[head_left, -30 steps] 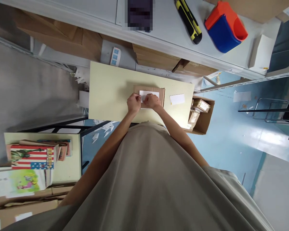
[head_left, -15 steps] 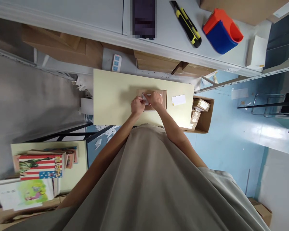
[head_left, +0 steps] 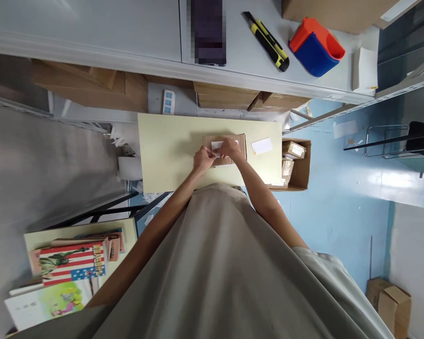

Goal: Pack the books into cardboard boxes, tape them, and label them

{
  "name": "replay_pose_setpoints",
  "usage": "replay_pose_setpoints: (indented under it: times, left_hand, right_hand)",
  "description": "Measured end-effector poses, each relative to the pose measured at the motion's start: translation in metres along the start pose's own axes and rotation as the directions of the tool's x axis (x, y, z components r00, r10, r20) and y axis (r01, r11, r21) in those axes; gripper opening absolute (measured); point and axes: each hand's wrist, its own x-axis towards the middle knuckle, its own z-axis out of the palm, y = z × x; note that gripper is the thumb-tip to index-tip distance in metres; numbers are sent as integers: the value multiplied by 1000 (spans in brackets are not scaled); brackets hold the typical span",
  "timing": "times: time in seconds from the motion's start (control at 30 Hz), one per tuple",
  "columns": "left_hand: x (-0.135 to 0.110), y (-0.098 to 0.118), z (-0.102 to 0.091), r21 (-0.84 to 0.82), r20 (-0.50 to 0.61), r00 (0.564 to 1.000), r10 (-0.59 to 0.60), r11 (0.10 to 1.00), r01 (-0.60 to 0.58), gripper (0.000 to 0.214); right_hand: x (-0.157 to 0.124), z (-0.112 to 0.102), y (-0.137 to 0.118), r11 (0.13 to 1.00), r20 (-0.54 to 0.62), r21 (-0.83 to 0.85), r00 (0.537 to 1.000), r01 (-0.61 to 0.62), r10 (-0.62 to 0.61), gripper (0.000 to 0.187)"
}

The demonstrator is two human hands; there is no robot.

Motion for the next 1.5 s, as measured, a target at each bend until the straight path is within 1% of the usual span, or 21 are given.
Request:
replay_pose_setpoints:
  times: [0.13,0.2,0.27,0.33,0.4,0.47,0.57,0.63,0.73,0.8,0.83,0.9,0.97,1.07,1.13,1.2,1.27,1.3,1.37,1.43,1.5]
  left_hand:
    - [1,-2,-1,-24,23,1000,4,1000,-3,26]
    - [0,-3,0,-19,14,1000,-1,1000,1,23]
    - [-1,-4,1,-15,3,1000,0,1000,0,22]
    - [-2,-4,3,-13,-8,1000,-1,1000,1,22]
    - [-1,-4,4,-20,-10,1000,-9,1000,9,24]
    - [0,-3,4,-33,-3,1000,-22,999,22,27]
    - [2,-3,2,-84,12,1000,-24,996,25,30]
    - [0,-11,-3,-141,38,999,-14,990,19,26]
    - [-7,-36,-16,-273,83,996,-18,961,41,18]
    - [-14,-60,-24,-396,75,994,-80,913,103,26]
    - [-18,-72,-27,-433,76,990,-117,891,138,31]
    - [-24,-89,-28,-454,90,981,-172,869,194,40]
    - [-29,-95,-24,-412,105,982,-157,892,186,49]
    - [-34,-89,-12,-322,151,988,-39,943,86,70]
    - [-38,-80,-5,-291,194,980,40,957,19,73]
    - [-44,-73,-2,-263,184,977,103,963,-52,62]
    - [-51,-67,-3,-249,115,981,158,960,-125,47]
    - [-55,-64,-4,-259,79,980,180,953,-154,43]
    - [-64,-55,-6,-304,21,979,205,934,-189,43]
    - [-72,-45,-9,-316,-27,979,202,928,-200,45]
    - [-79,-34,-10,-261,-55,979,195,944,-202,41]
  right_hand:
    - [-1,6,-7,996,-156,18,984,-84,86,44]
    - [-2,9,-10,994,-199,9,974,-111,111,47]
    - [-4,12,-12,993,-183,-17,977,-118,113,44]
    - [-7,15,-11,992,-160,-64,982,-111,100,37]
    - [-12,18,-7,990,-161,-108,984,-91,73,35]
    - [-19,21,1,992,-173,-100,983,-79,61,32]
    - [-33,21,21,992,-193,-13,973,-128,123,21]
    - [-44,18,42,983,-239,30,953,-182,184,20]
    - [-63,13,81,970,-337,82,909,-231,245,20]
    - [-74,12,108,954,-399,155,867,-258,299,22]
    - [-78,13,120,946,-412,208,855,-250,316,25]
    - [-81,18,137,929,-393,316,864,-194,315,34]
    - [-78,27,145,913,-339,390,902,-124,267,46]
    - [-69,44,144,904,-298,420,930,-74,214,62]
    - [-64,53,142,898,-299,438,933,-51,199,67]
    - [-65,56,145,884,-319,468,930,-12,182,64]
    - [-70,55,151,857,-353,511,925,65,140,56]
    - [-73,53,155,837,-378,536,918,110,121,51]
    - [-83,49,163,790,-434,582,895,191,104,48]
    - [-95,47,171,753,-495,613,859,238,130,55]
    - [-108,46,179,743,-546,621,819,252,179,63]
